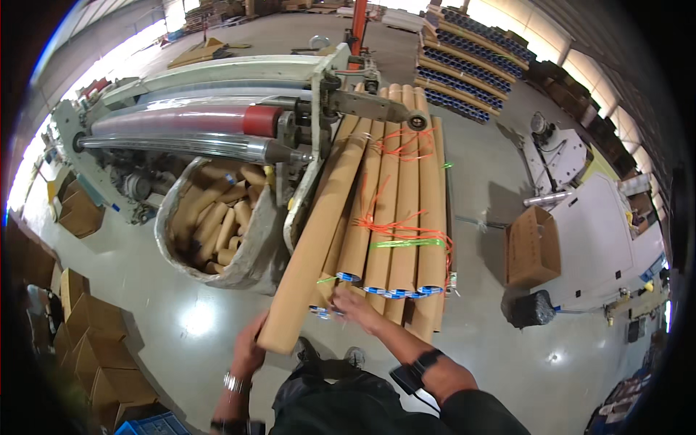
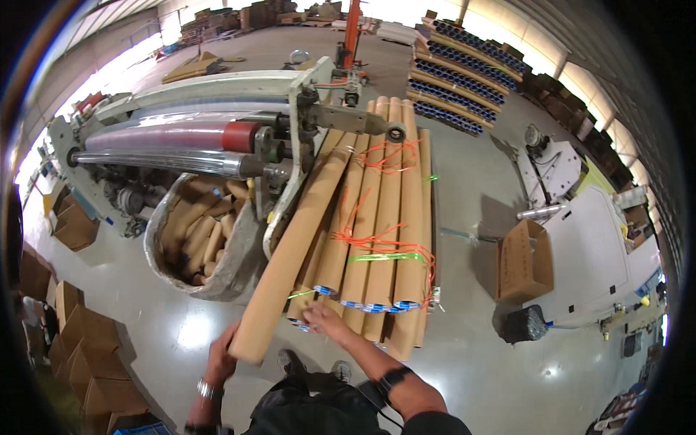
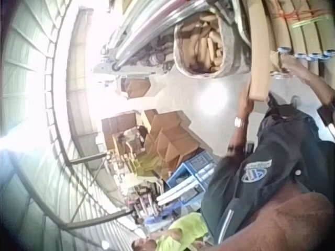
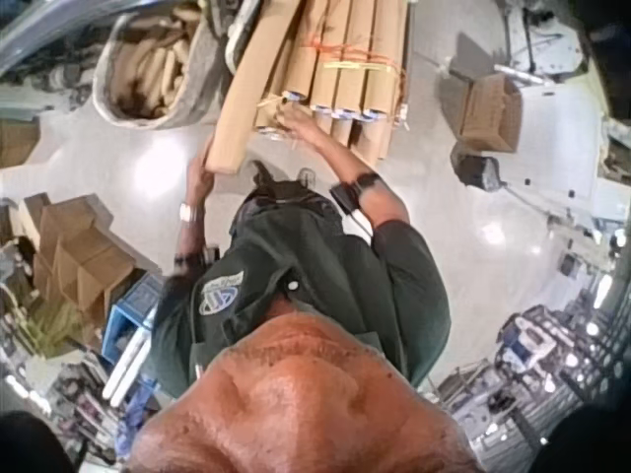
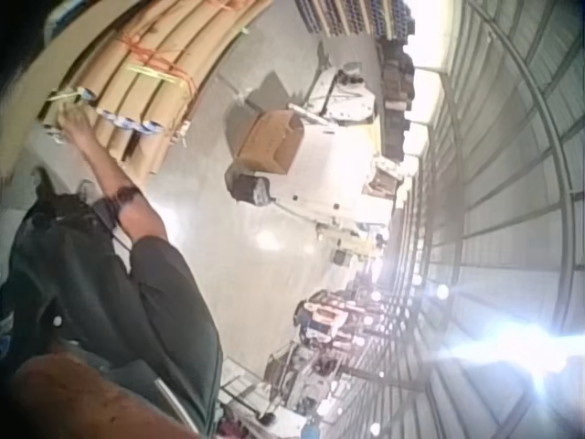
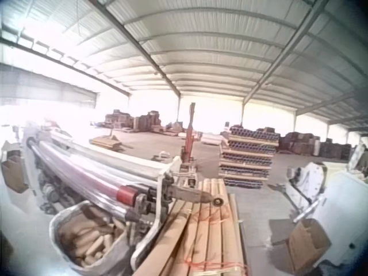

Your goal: Operating a large roll-slitting or rewinding machine to process rolls of material.

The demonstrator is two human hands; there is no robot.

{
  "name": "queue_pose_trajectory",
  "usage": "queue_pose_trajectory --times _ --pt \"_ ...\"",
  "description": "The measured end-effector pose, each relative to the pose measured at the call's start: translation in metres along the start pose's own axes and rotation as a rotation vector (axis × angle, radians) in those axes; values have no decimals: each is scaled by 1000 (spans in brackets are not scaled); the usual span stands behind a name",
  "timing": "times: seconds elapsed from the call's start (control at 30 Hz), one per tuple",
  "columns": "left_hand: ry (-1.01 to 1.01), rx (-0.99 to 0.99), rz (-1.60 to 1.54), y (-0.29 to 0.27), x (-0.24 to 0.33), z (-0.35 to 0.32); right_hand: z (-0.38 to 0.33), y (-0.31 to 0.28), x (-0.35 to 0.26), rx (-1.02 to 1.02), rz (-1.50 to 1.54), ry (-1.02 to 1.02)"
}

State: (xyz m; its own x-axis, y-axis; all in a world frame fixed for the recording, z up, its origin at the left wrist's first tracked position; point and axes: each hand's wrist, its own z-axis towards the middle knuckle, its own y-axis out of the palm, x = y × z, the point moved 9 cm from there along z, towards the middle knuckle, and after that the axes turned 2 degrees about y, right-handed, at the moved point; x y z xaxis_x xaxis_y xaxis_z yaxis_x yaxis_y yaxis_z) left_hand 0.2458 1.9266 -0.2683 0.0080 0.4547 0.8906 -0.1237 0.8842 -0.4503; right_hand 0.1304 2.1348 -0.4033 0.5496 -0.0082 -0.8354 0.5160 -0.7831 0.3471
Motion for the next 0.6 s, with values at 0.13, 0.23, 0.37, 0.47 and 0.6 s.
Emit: queue_pose_trajectory --times 0.13,0.23,0.37,0.47,0.6 --pt "-37 409 -595 -77 -27 -194 75 51 -34 -40 573 31" --pt "-76 541 -434 -139 -72 -252 139 77 -16 8 732 6" --pt "-71 765 -132 -211 -97 -299 173 109 -7 101 871 -61" --pt "-97 921 92 -262 -120 -336 178 142 23 142 863 -28" --pt "-174 1160 411 -314 -137 -397 121 169 4 141 792 -24"
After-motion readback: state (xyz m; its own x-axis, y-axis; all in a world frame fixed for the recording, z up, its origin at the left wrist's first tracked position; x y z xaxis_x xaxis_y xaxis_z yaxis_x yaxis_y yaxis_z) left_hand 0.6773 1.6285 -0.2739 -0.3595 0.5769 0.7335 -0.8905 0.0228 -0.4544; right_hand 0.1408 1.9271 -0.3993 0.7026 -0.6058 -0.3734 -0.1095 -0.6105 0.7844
